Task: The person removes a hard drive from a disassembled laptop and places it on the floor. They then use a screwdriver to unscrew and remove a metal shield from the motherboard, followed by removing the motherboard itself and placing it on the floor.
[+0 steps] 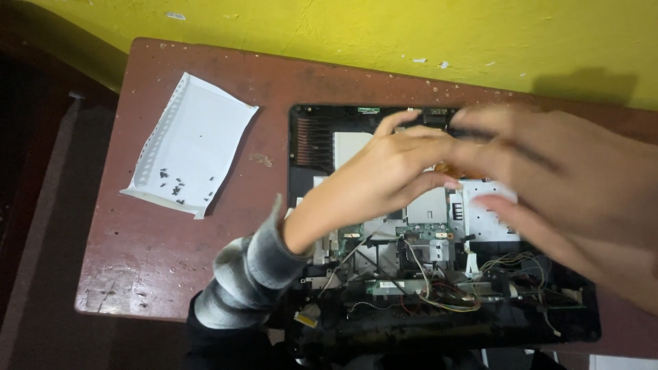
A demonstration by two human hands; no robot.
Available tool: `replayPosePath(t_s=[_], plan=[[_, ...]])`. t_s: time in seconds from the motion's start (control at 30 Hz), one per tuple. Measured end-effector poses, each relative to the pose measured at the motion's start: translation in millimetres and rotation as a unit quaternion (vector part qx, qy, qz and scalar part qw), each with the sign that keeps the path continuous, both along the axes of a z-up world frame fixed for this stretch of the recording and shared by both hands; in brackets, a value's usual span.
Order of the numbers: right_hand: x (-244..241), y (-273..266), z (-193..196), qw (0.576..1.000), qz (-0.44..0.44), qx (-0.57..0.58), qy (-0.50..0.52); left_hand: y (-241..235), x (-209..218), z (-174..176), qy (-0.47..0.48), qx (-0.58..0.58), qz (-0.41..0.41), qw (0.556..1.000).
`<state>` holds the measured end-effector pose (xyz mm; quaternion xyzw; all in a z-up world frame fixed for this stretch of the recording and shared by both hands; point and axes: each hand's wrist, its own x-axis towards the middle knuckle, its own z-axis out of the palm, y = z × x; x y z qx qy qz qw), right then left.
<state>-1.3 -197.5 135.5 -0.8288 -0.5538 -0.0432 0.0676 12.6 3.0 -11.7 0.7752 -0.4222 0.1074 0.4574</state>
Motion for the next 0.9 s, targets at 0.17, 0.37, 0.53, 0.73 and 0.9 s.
replayPosePath(t_s=[0.17, 0.37, 0.53, 0.73, 0.9], plan=[[10, 39, 15, 0.751, -0.521, -0.033, 0.404, -2, -3, 12, -0.030, 0.036, 0.058, 0.997], [1, 10, 9, 0.996, -0.072, -0.045, -0.038, 1, 0, 9, -0.044, -0.001, 0.068, 0.997], [15, 35, 15, 0.949, -0.251, -0.084, 0.173, 8, 1, 12, -0.013, 0.021, 0.019, 1.000], [7, 12, 1, 0.961, -0.242, -0.127, 0.043, 4, -1, 6, -0.019, 0.019, 0.056, 0.998], [-3, 5, 1, 0.998, -0.052, -0.037, -0.020, 4, 2, 3, 0.022, 0.026, -0.014, 0.999]])
